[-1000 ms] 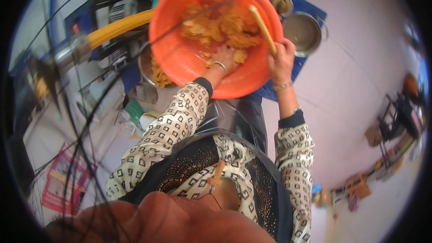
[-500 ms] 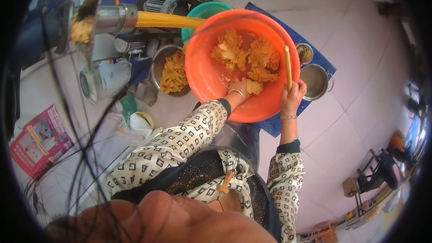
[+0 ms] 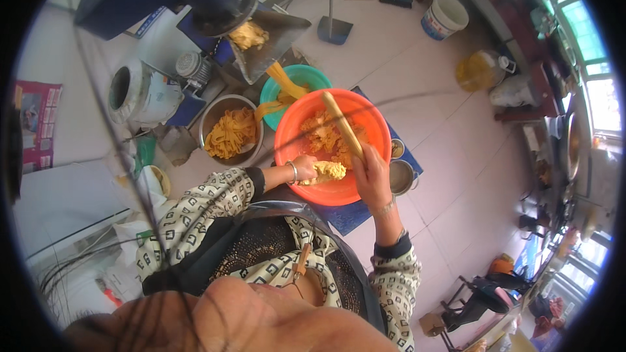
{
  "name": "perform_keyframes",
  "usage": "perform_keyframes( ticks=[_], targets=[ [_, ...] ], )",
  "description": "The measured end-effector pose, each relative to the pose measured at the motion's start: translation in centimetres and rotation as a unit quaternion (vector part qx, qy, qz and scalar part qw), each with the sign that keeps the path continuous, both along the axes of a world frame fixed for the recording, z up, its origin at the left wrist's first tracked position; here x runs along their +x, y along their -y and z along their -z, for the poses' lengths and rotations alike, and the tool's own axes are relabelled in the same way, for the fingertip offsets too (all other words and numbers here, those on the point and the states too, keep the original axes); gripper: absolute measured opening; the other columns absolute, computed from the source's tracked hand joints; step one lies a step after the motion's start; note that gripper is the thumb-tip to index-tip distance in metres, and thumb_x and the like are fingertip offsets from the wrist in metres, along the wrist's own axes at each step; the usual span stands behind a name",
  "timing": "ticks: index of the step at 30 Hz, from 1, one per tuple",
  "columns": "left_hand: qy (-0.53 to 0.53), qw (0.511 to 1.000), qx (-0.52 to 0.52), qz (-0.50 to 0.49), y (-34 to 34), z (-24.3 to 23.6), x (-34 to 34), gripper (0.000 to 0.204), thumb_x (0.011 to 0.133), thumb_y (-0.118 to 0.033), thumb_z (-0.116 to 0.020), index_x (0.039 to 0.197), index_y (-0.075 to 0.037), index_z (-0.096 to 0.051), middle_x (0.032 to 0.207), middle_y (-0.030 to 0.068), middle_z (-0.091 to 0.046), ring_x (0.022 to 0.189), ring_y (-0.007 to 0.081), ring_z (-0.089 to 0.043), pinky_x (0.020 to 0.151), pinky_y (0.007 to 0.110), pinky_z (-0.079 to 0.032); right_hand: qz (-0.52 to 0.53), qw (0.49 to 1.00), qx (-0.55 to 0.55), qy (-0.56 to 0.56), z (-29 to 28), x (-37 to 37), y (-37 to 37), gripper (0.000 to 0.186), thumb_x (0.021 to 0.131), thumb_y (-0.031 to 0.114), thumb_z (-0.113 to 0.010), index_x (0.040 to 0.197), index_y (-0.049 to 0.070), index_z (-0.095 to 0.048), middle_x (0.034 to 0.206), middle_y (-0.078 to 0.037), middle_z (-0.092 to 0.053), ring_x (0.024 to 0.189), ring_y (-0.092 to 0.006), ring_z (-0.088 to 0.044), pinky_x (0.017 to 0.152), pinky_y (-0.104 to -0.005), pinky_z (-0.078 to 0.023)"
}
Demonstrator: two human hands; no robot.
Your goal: The person feeds a yellow dough mixture into a blue extrusion machine using a wooden stick and their hands. The machine extrudes long noodle strands into a green bowl below. The person repeatedly scoops dough from an orange bowl and pushes it into the machine's hopper.
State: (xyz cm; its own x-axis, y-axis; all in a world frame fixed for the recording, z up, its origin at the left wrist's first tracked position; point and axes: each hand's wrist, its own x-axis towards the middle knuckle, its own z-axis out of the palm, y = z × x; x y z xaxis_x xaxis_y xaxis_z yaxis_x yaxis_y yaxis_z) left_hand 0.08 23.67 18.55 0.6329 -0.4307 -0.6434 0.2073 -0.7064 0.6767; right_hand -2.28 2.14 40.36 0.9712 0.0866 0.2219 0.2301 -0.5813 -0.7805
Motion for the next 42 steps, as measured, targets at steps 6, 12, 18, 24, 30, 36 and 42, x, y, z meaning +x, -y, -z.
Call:
perform_keyframes(
  ticks=[6,12,18,24,30,36,42],
  targets=[
    [-0.097,0.962,-0.220,-0.127,-0.2,-0.4,1.7,0.036,0.074,-0.009,-0.063,0.110,-0.002,-0.063,0.083,0.0081,-0.068,0.071,0.0161,-0.064,0.063,0.032,-0.051,-0.103,0.976,-0.164,0.104,-7.7,8.7,-7.6,0.041,0.089,0.006,-0.055,0.130,0.006,-0.051,0.081,-0.014,-0.062,0.070,-0.0322,-0.064,0.065,-0.0397,-0.052],
    [-0.258,0.865,-0.415,-0.111,-1.6,-2.8,2.7,0.072,0.078,0.003,-0.056,0.146,-0.009,-0.035,0.114,0.0067,-0.060,0.103,0.0140,-0.059,0.083,0.030,-0.051,-0.150,0.904,-0.401,0.015,-10.4,12.9,-13.4,0.060,0.084,0.006,-0.050,0.142,0.010,-0.038,0.080,-0.016,-0.063,0.073,-0.0348,-0.066,0.067,-0.0448,-0.052],
    [-0.409,0.737,-0.528,-0.102,-2.0,-8.8,2.2,0.055,0.086,-0.014,-0.069,0.134,-0.010,-0.043,0.118,0.0070,-0.060,0.107,0.0216,-0.061,0.089,0.041,-0.052,-0.126,0.887,-0.444,-0.006,-9.8,13.5,-15.0,0.063,0.082,0.005,-0.050,0.143,0.007,-0.036,0.078,-0.017,-0.063,0.072,-0.0355,-0.066,0.067,-0.0452,-0.053],
    [-0.491,0.741,-0.451,-0.080,-2.2,-8.9,3.6,0.061,0.086,-0.040,-0.070,0.133,-0.011,-0.044,0.109,0.0045,-0.062,0.095,0.0219,-0.064,0.066,0.049,-0.060,-0.120,0.886,-0.448,-0.006,-9.2,14.5,-15.4,0.062,0.082,0.005,-0.049,0.143,0.008,-0.037,0.077,-0.017,-0.064,0.072,-0.0367,-0.066,0.066,-0.0453,-0.053],
    [-0.401,0.751,-0.513,-0.112,-1.0,-6.9,2.7,0.059,0.084,-0.007,-0.065,0.137,-0.009,-0.039,0.099,0.0052,-0.063,0.088,0.0218,-0.066,0.066,0.043,-0.059,-0.127,0.891,-0.436,0.003,-8.9,14.9,-15.3,0.061,0.082,0.006,-0.049,0.142,0.009,-0.037,0.078,-0.017,-0.064,0.073,-0.0371,-0.066,0.066,-0.0456,-0.053],
    [-0.308,0.820,-0.435,-0.209,0.4,-5.4,1.7,0.056,0.078,0.009,-0.057,0.131,-0.004,-0.047,0.098,0.0069,-0.063,0.089,0.0195,-0.065,0.073,0.035,-0.057,-0.117,0.890,-0.442,0.000,-8.6,15.6,-15.6,0.060,0.083,0.006,-0.048,0.142,0.009,-0.037,0.077,-0.017,-0.065,0.072,-0.0374,-0.066,0.065,-0.0466,-0.053],
    [-0.180,0.858,-0.435,-0.205,1.7,-4.5,1.5,0.051,0.079,0.007,-0.055,0.129,-0.002,-0.049,0.101,0.0072,-0.064,0.088,0.0197,-0.064,0.076,0.034,-0.054,-0.116,0.914,-0.388,-0.013,-9.5,16.4,-15.0,0.055,0.087,0.009,-0.048,0.141,0.015,-0.041,0.078,-0.018,-0.066,0.073,-0.0368,-0.066,0.064,-0.0468,-0.052]
  ],
)
